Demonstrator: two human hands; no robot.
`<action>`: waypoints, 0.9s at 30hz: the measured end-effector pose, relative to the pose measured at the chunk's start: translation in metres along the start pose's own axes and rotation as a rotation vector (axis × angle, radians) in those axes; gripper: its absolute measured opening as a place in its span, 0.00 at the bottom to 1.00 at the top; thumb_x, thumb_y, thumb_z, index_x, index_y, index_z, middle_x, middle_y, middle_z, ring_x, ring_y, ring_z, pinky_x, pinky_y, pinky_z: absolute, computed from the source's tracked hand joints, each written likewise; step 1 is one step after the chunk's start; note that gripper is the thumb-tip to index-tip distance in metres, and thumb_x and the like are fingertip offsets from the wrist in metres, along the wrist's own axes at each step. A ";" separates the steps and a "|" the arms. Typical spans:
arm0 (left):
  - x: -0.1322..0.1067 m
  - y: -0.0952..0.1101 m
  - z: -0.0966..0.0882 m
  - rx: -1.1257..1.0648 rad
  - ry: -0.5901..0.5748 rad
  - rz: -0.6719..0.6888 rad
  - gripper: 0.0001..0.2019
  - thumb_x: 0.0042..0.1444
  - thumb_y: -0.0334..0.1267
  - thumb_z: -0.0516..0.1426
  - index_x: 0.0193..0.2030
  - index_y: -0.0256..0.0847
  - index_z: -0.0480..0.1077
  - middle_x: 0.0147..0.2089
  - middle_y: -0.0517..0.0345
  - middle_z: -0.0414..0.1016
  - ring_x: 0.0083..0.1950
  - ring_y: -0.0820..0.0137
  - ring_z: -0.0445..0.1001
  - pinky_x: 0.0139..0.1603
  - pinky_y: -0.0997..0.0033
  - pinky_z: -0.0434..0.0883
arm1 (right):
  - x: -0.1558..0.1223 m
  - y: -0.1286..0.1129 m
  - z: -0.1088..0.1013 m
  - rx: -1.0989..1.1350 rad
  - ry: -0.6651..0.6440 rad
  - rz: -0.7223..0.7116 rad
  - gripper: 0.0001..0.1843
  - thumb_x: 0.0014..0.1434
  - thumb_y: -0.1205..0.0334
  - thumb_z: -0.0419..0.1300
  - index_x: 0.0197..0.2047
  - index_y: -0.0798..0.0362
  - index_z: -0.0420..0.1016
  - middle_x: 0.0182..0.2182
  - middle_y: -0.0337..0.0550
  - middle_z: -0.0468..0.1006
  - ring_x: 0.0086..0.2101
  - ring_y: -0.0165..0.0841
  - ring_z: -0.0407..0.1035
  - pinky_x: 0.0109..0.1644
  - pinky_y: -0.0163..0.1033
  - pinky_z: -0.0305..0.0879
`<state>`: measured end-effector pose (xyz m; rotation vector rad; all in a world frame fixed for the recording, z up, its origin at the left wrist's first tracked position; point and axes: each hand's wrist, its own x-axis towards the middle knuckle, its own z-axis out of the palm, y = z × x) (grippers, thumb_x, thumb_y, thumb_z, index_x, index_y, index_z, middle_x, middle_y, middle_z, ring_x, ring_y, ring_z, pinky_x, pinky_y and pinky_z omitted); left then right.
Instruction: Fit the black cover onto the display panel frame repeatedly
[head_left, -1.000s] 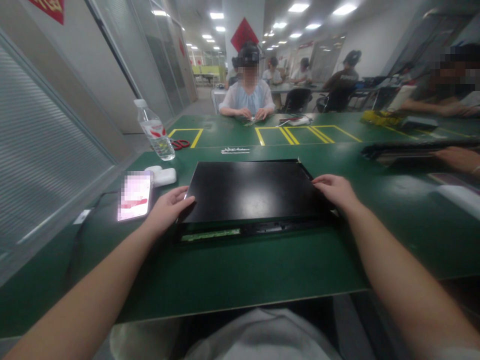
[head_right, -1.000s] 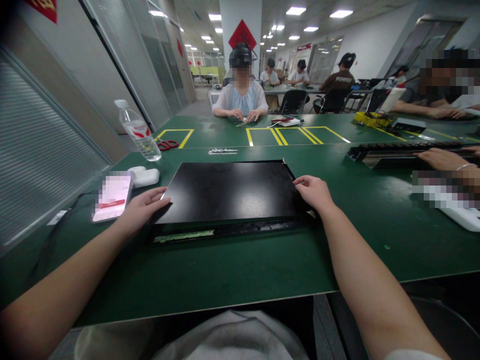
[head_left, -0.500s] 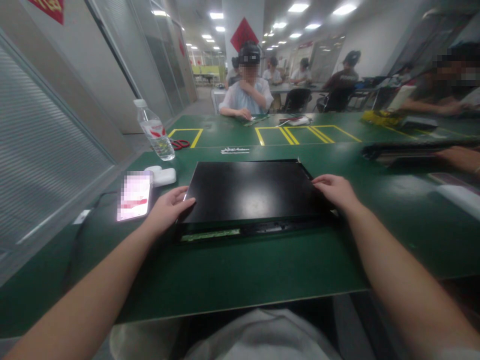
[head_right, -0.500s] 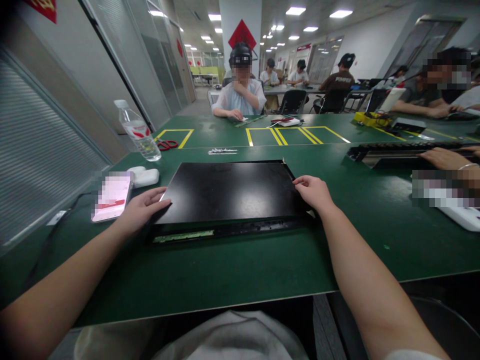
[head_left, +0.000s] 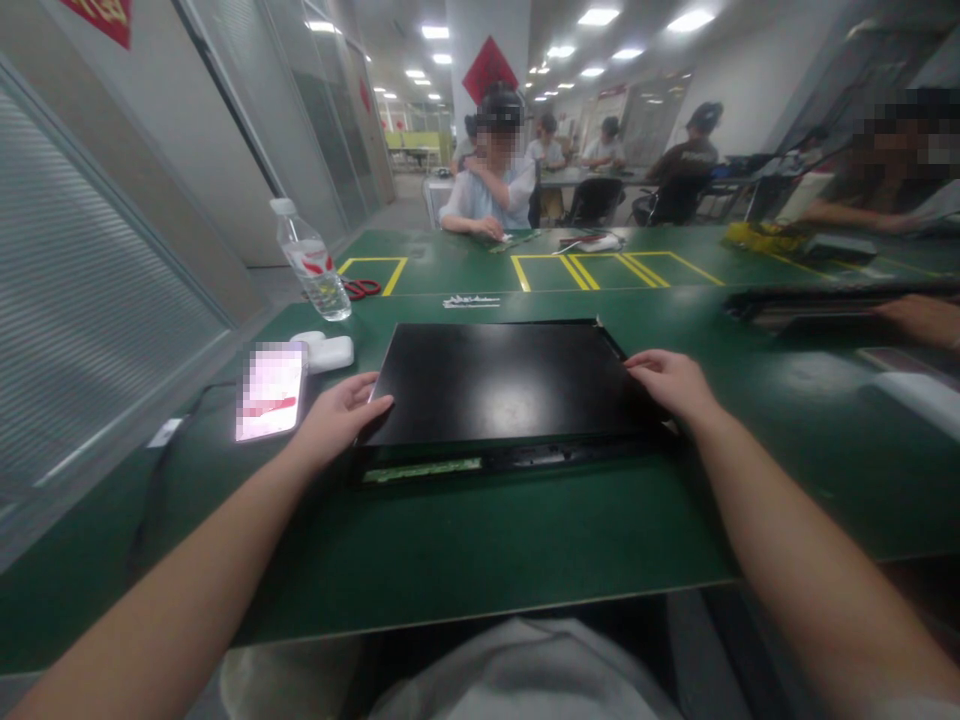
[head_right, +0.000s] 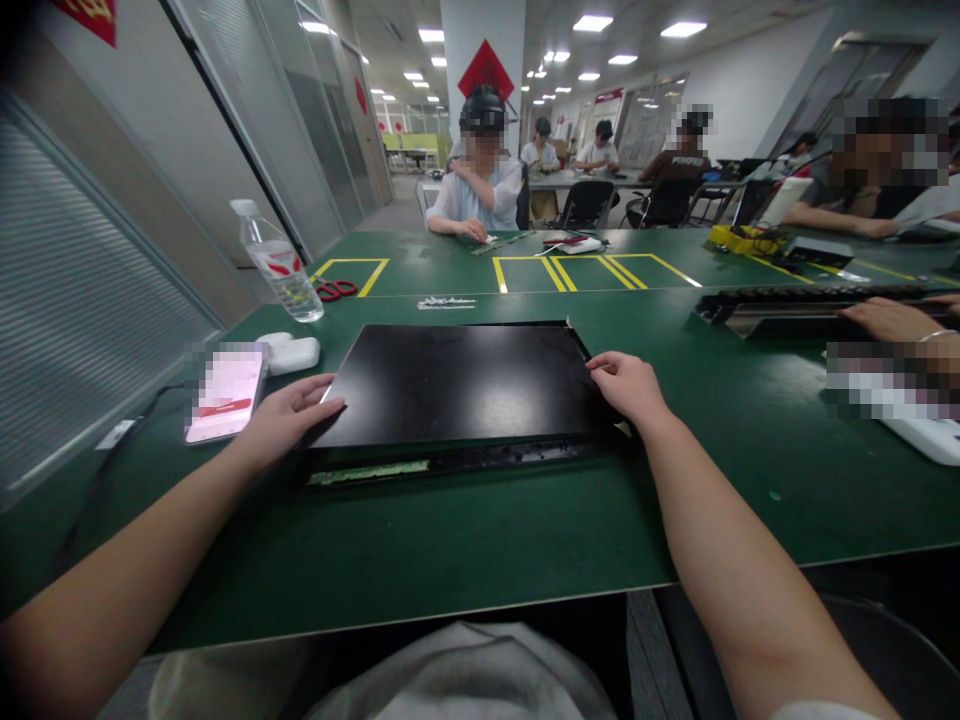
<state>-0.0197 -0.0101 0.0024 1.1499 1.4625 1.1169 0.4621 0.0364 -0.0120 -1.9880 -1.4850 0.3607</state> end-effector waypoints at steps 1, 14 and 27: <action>0.000 0.000 0.000 0.000 -0.002 0.002 0.28 0.50 0.32 0.73 0.59 0.38 0.77 0.58 0.40 0.86 0.59 0.50 0.85 0.64 0.52 0.79 | 0.000 0.000 0.000 0.000 0.001 -0.004 0.11 0.53 0.60 0.64 0.38 0.49 0.88 0.32 0.44 0.85 0.36 0.41 0.78 0.47 0.45 0.72; 0.002 -0.002 -0.001 -0.013 -0.021 0.002 0.24 0.52 0.30 0.72 0.56 0.41 0.77 0.58 0.41 0.86 0.61 0.51 0.84 0.66 0.53 0.78 | 0.000 -0.001 0.000 -0.007 -0.015 -0.012 0.11 0.54 0.60 0.64 0.39 0.48 0.88 0.33 0.43 0.85 0.38 0.42 0.79 0.49 0.46 0.72; -0.001 0.002 0.001 -0.010 0.001 -0.016 0.24 0.53 0.29 0.71 0.58 0.39 0.77 0.59 0.40 0.86 0.60 0.51 0.84 0.65 0.53 0.78 | 0.002 0.002 0.001 -0.012 0.016 -0.028 0.10 0.53 0.60 0.64 0.36 0.48 0.88 0.32 0.44 0.85 0.36 0.41 0.78 0.47 0.45 0.72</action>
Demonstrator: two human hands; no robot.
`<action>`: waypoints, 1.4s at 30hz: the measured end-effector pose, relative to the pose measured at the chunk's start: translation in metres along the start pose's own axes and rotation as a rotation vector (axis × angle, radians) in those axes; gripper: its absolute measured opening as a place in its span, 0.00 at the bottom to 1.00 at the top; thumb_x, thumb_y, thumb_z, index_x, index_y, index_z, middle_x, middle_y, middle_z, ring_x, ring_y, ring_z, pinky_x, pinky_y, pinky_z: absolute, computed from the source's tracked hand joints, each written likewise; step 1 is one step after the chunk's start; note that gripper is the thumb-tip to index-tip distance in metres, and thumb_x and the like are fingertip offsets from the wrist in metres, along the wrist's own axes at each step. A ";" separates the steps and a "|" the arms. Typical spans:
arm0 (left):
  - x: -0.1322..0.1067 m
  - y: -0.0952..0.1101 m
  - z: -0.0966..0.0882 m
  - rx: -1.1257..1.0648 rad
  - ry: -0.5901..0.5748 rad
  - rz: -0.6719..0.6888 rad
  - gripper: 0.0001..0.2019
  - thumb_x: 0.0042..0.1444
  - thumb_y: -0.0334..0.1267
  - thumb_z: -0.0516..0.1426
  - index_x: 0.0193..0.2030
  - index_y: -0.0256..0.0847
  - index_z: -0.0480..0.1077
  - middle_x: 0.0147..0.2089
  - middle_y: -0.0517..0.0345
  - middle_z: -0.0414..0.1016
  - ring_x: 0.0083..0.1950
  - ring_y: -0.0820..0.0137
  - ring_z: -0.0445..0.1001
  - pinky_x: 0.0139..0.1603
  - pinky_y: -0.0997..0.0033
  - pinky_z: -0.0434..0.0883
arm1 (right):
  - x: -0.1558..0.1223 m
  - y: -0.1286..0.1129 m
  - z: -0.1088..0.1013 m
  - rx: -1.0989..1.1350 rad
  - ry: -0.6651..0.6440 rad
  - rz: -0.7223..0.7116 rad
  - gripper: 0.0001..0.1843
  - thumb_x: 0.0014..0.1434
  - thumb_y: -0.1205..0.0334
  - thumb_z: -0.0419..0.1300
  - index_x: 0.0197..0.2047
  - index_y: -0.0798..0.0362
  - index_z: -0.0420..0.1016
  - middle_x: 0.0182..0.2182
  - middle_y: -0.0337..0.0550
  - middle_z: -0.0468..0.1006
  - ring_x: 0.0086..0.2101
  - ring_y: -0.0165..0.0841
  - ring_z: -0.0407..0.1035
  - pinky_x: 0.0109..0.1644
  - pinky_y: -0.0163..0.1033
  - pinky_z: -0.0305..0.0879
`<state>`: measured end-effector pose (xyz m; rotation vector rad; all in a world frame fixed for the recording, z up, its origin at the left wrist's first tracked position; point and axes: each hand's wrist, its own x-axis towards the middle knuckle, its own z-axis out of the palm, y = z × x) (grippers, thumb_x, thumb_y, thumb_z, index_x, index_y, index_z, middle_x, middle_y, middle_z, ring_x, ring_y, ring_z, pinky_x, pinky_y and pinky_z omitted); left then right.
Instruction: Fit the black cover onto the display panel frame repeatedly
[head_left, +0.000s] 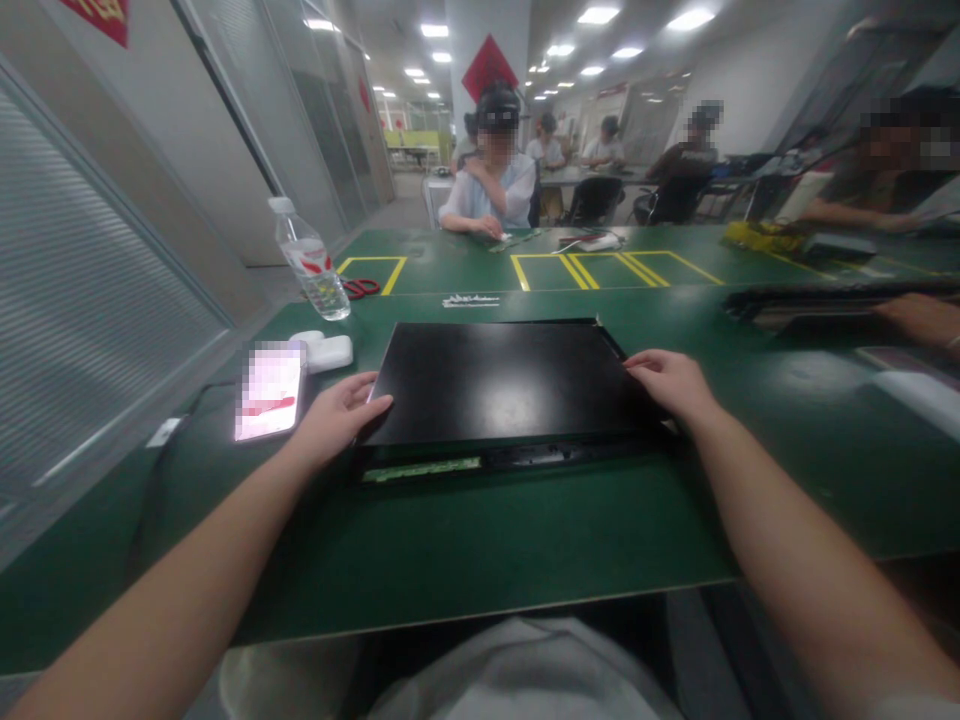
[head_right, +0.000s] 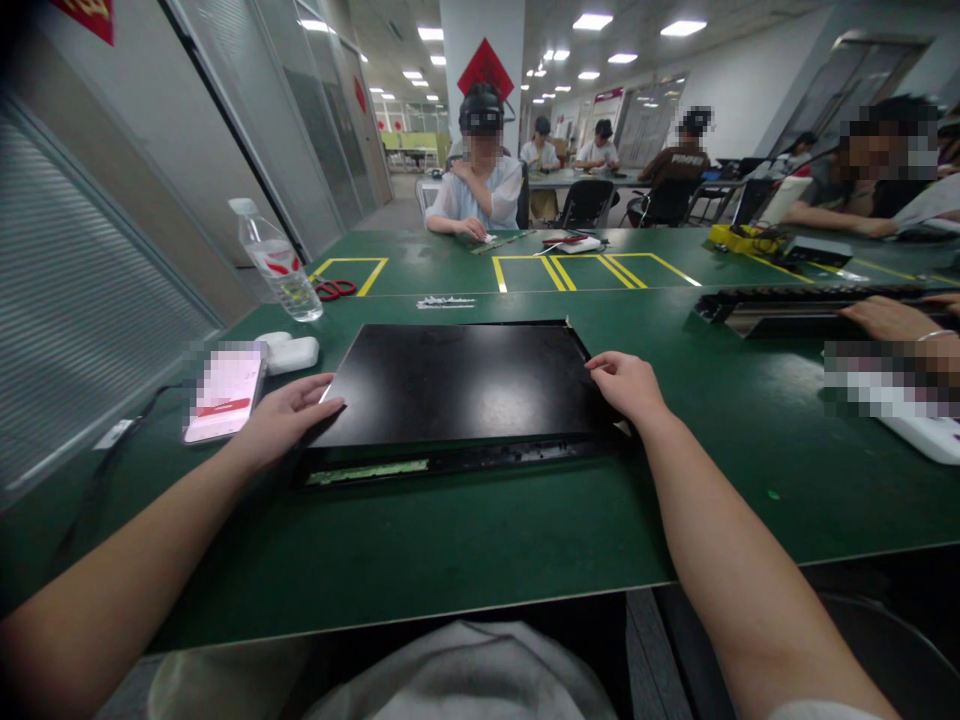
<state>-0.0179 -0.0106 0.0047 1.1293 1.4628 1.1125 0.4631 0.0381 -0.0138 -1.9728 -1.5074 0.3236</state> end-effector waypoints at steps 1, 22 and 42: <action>0.000 0.000 0.000 0.001 0.002 -0.002 0.24 0.53 0.29 0.71 0.57 0.39 0.77 0.58 0.40 0.86 0.60 0.51 0.85 0.65 0.53 0.79 | 0.000 0.000 0.000 0.003 0.001 -0.002 0.10 0.53 0.59 0.64 0.36 0.48 0.88 0.32 0.44 0.85 0.36 0.41 0.78 0.47 0.46 0.72; -0.002 0.003 0.002 0.051 0.016 0.018 0.23 0.52 0.31 0.72 0.55 0.40 0.79 0.55 0.41 0.87 0.58 0.50 0.86 0.61 0.53 0.81 | -0.003 -0.003 -0.001 0.018 -0.003 -0.003 0.09 0.53 0.61 0.64 0.35 0.48 0.87 0.32 0.43 0.86 0.38 0.42 0.79 0.49 0.47 0.73; 0.000 0.000 0.000 0.008 0.004 -0.007 0.24 0.55 0.28 0.70 0.59 0.37 0.76 0.57 0.40 0.86 0.58 0.52 0.86 0.64 0.53 0.79 | -0.002 -0.002 -0.001 0.015 -0.019 0.015 0.11 0.54 0.61 0.65 0.38 0.49 0.88 0.33 0.44 0.86 0.37 0.40 0.78 0.48 0.45 0.73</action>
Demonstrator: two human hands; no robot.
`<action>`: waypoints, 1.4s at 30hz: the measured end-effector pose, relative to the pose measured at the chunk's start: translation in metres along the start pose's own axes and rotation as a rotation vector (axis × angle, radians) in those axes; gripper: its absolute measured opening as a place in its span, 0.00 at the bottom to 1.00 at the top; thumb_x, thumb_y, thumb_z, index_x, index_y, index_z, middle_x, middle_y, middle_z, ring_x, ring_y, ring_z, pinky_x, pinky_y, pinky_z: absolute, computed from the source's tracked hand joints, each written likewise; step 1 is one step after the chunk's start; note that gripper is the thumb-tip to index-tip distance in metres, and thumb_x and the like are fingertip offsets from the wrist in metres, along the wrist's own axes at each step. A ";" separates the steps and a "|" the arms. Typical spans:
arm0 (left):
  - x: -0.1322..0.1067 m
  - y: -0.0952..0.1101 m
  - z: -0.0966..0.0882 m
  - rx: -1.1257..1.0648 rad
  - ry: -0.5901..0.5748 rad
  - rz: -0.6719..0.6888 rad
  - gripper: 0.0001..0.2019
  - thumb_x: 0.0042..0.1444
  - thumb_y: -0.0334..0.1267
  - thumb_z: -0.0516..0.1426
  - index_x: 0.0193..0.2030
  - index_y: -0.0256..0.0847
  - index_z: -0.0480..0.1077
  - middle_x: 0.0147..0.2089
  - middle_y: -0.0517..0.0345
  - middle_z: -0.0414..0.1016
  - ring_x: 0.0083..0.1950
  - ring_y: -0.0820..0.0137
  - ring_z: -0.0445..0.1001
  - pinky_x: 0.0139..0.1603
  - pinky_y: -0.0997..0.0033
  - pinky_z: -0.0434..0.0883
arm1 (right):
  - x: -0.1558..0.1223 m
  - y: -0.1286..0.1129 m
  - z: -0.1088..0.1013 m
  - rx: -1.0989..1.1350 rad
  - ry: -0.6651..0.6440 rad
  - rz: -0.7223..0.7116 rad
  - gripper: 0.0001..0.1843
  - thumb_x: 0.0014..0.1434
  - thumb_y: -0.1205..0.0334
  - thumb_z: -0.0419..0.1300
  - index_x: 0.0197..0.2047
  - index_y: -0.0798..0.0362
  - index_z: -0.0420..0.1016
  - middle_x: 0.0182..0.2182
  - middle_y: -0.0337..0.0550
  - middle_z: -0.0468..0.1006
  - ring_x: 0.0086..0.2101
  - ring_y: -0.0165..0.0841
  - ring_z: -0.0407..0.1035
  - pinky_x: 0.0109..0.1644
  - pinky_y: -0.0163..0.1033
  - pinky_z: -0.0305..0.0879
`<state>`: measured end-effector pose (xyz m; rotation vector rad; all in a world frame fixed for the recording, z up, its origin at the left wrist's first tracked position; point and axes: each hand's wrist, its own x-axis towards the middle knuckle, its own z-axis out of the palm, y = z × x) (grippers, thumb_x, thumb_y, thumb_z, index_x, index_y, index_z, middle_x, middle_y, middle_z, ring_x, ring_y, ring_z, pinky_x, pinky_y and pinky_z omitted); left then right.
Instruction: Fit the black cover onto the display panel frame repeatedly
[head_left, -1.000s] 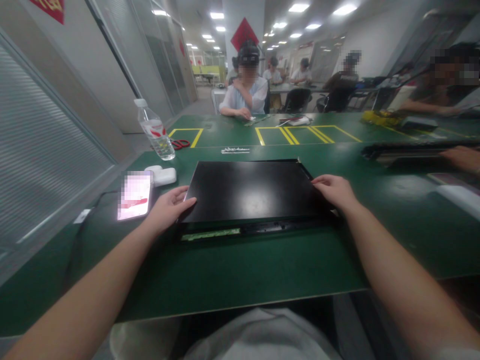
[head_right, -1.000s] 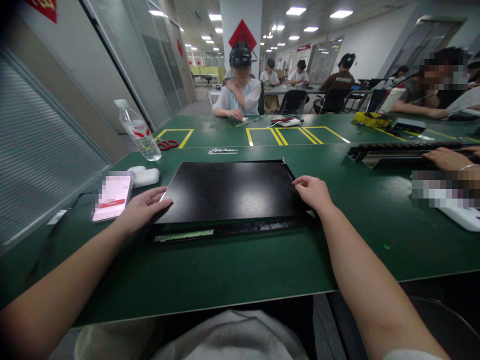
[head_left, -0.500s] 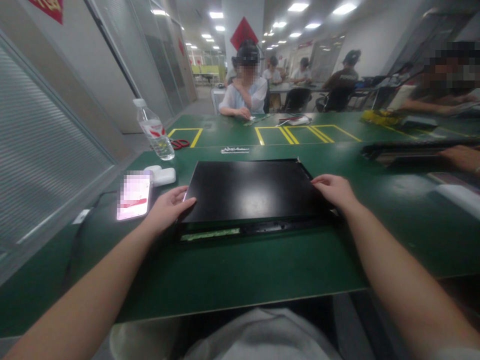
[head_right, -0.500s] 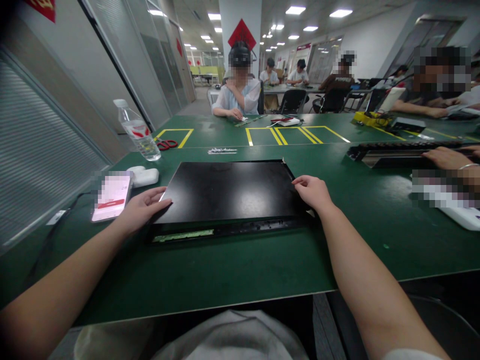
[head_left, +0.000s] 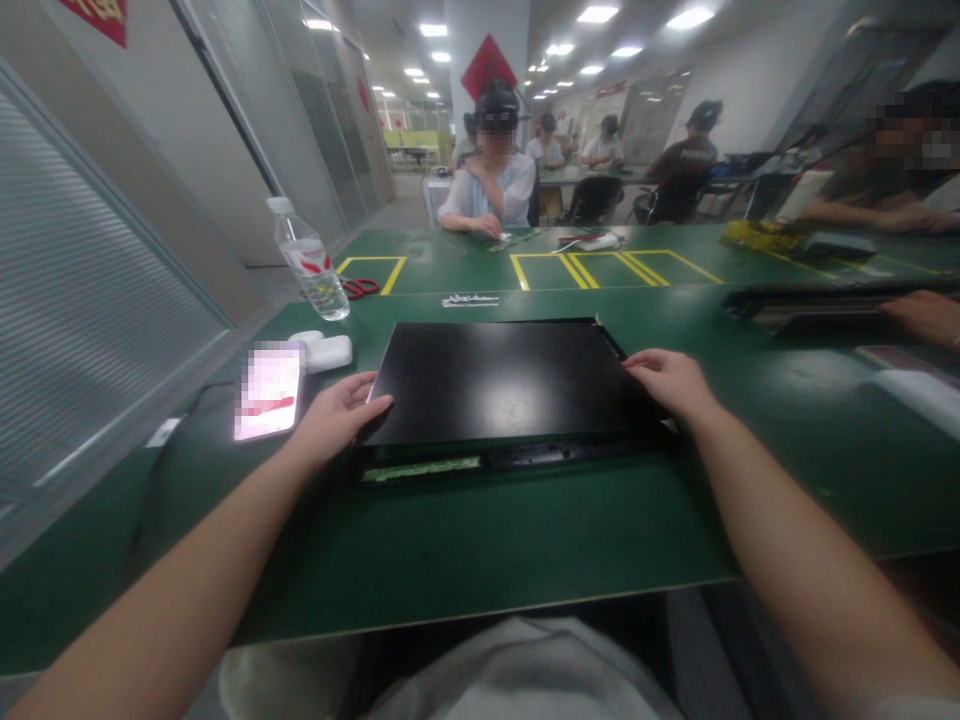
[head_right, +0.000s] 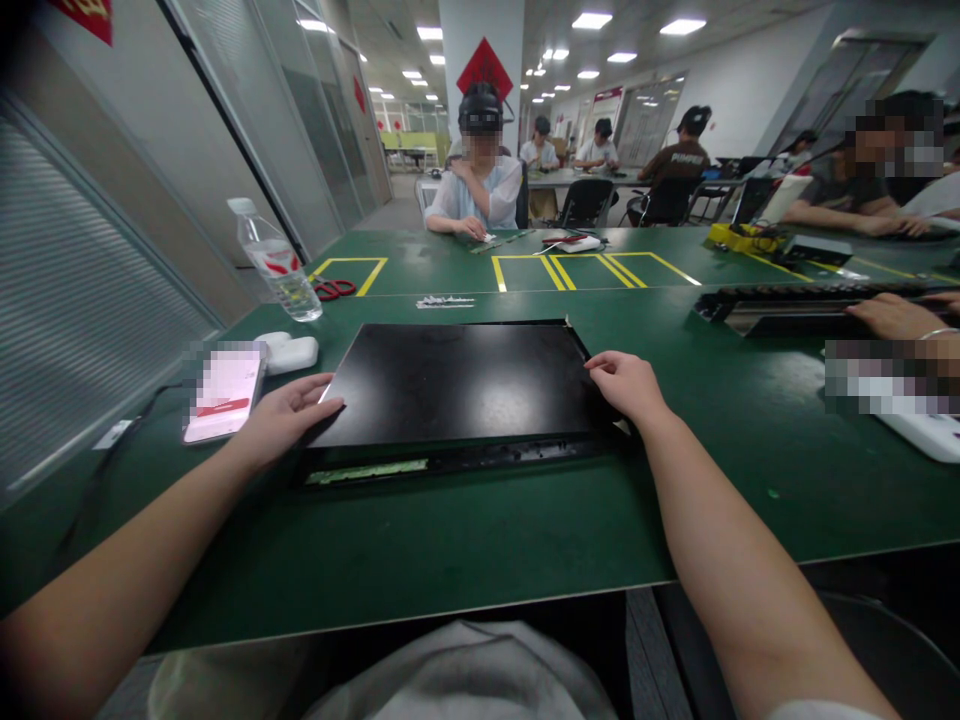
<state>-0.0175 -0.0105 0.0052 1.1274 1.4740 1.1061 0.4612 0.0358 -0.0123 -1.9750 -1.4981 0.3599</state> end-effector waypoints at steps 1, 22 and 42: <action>0.001 -0.001 0.000 -0.003 0.004 0.000 0.25 0.55 0.28 0.70 0.60 0.37 0.76 0.58 0.41 0.86 0.59 0.52 0.85 0.65 0.53 0.79 | 0.001 0.001 0.001 -0.003 0.003 -0.005 0.11 0.54 0.61 0.64 0.38 0.49 0.88 0.33 0.44 0.86 0.37 0.40 0.79 0.48 0.45 0.72; 0.001 -0.002 0.001 -0.031 0.022 0.021 0.19 0.57 0.29 0.68 0.56 0.39 0.78 0.49 0.46 0.89 0.57 0.52 0.86 0.64 0.53 0.79 | 0.002 0.002 0.000 0.019 0.004 -0.027 0.10 0.53 0.61 0.64 0.36 0.49 0.87 0.32 0.44 0.86 0.36 0.41 0.78 0.48 0.45 0.73; 0.008 -0.011 -0.006 -0.003 0.010 0.029 0.27 0.53 0.31 0.72 0.61 0.37 0.76 0.58 0.41 0.86 0.59 0.51 0.85 0.64 0.52 0.79 | 0.001 0.001 -0.001 -0.004 -0.003 0.003 0.11 0.54 0.61 0.64 0.38 0.49 0.88 0.34 0.44 0.86 0.38 0.41 0.79 0.49 0.45 0.72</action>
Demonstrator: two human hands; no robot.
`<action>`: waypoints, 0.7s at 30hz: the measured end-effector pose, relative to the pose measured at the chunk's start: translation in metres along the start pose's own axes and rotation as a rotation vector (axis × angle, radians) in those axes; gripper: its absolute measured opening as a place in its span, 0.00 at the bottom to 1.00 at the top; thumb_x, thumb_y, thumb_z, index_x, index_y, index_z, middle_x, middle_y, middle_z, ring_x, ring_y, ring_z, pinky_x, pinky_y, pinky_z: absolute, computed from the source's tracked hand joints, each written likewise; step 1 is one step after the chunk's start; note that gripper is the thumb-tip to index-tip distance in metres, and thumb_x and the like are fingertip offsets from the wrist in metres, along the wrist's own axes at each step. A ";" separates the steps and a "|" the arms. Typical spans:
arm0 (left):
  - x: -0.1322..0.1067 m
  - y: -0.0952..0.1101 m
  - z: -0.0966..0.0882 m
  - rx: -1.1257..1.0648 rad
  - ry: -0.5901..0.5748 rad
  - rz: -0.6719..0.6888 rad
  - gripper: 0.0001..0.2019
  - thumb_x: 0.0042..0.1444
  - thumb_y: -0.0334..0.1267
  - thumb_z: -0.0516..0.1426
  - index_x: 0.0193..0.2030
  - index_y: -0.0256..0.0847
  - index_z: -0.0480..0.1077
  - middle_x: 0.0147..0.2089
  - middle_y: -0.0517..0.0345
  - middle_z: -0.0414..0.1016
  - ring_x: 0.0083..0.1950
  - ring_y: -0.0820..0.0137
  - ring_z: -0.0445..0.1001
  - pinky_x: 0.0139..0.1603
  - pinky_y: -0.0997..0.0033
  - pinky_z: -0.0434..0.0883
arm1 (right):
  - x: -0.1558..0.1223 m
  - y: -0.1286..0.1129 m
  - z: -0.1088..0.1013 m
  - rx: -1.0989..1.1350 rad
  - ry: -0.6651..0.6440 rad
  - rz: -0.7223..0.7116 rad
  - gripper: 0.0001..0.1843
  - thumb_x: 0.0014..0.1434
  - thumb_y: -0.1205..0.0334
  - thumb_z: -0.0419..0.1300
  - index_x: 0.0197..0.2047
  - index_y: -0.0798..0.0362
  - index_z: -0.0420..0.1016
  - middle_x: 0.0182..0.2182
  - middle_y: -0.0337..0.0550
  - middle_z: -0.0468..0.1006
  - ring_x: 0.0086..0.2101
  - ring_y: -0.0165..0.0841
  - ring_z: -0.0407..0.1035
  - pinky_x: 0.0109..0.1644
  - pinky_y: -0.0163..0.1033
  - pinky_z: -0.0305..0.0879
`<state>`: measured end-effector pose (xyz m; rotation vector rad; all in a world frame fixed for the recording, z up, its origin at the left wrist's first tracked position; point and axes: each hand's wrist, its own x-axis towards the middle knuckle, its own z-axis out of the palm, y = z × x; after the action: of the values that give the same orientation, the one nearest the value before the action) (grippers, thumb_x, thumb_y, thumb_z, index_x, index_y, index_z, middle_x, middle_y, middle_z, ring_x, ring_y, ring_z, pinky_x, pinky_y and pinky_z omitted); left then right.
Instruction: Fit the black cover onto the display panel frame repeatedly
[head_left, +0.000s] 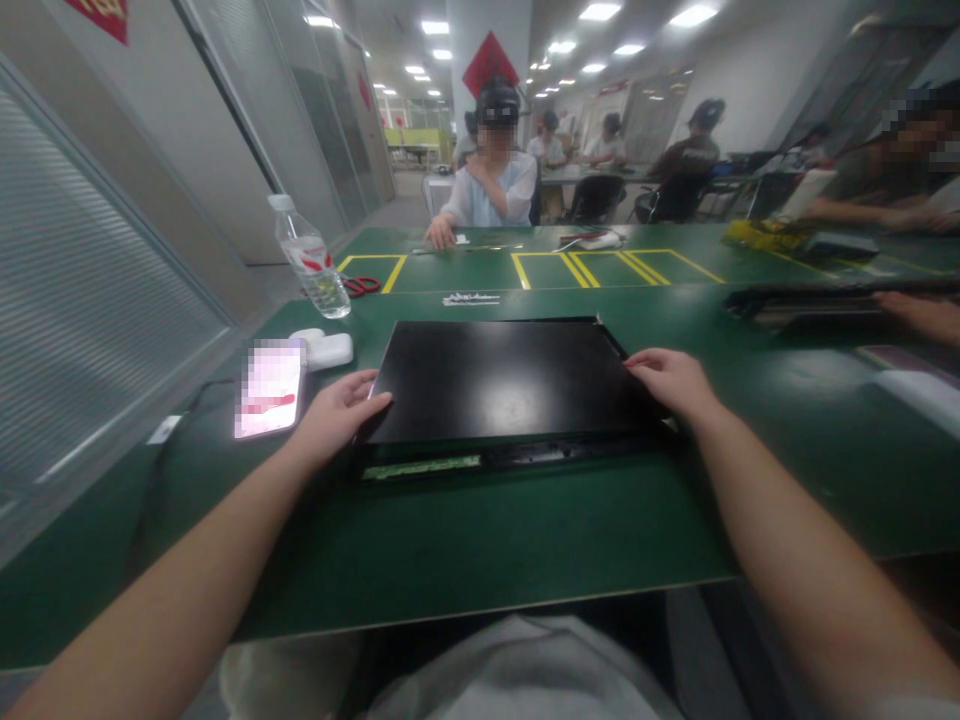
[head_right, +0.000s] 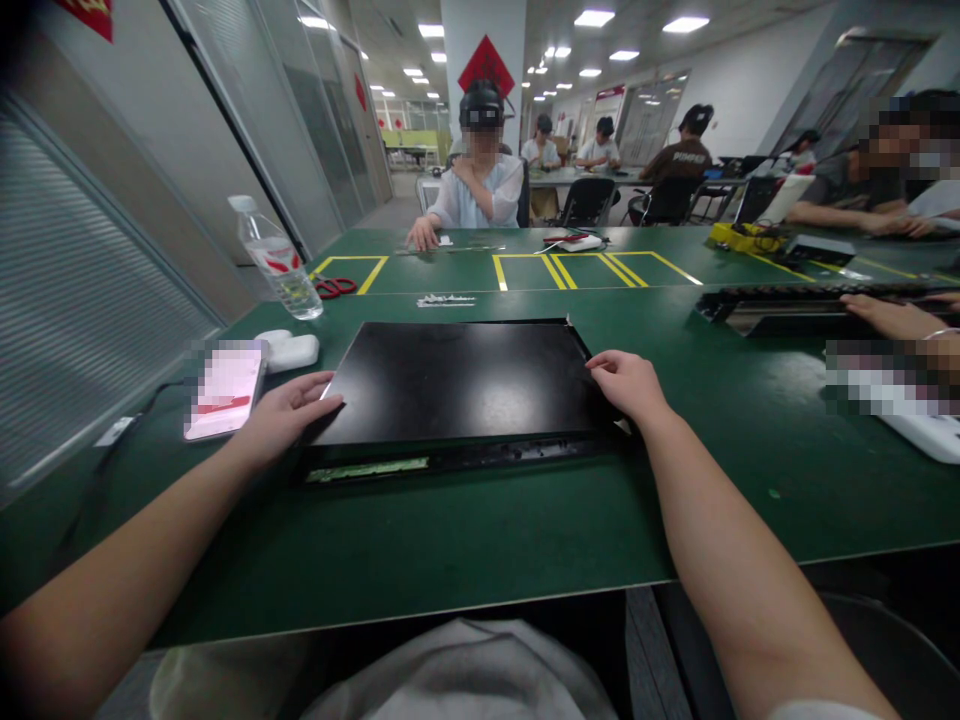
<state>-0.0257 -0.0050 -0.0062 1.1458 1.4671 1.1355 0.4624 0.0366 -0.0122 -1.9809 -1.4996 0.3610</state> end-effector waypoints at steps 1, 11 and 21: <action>0.000 0.000 0.000 -0.003 -0.004 0.001 0.27 0.53 0.30 0.72 0.61 0.37 0.76 0.58 0.40 0.86 0.59 0.51 0.85 0.64 0.51 0.79 | 0.000 0.000 0.000 0.003 -0.001 0.001 0.11 0.54 0.61 0.64 0.38 0.49 0.88 0.34 0.44 0.86 0.37 0.41 0.79 0.49 0.45 0.73; -0.007 0.008 0.004 0.000 -0.005 -0.008 0.25 0.54 0.29 0.71 0.59 0.38 0.77 0.58 0.39 0.86 0.58 0.53 0.86 0.60 0.57 0.81 | 0.000 0.001 0.000 0.016 0.006 -0.004 0.10 0.53 0.59 0.65 0.36 0.49 0.88 0.32 0.44 0.86 0.36 0.41 0.78 0.48 0.46 0.73; -0.006 0.009 0.005 0.015 0.007 -0.015 0.24 0.54 0.29 0.71 0.58 0.38 0.77 0.58 0.39 0.86 0.59 0.52 0.85 0.61 0.56 0.81 | 0.000 0.000 0.000 0.006 0.005 -0.010 0.10 0.53 0.59 0.64 0.36 0.49 0.87 0.32 0.45 0.85 0.36 0.41 0.79 0.47 0.46 0.74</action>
<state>-0.0185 -0.0091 0.0023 1.1404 1.4894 1.1210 0.4619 0.0364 -0.0123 -1.9678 -1.5030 0.3552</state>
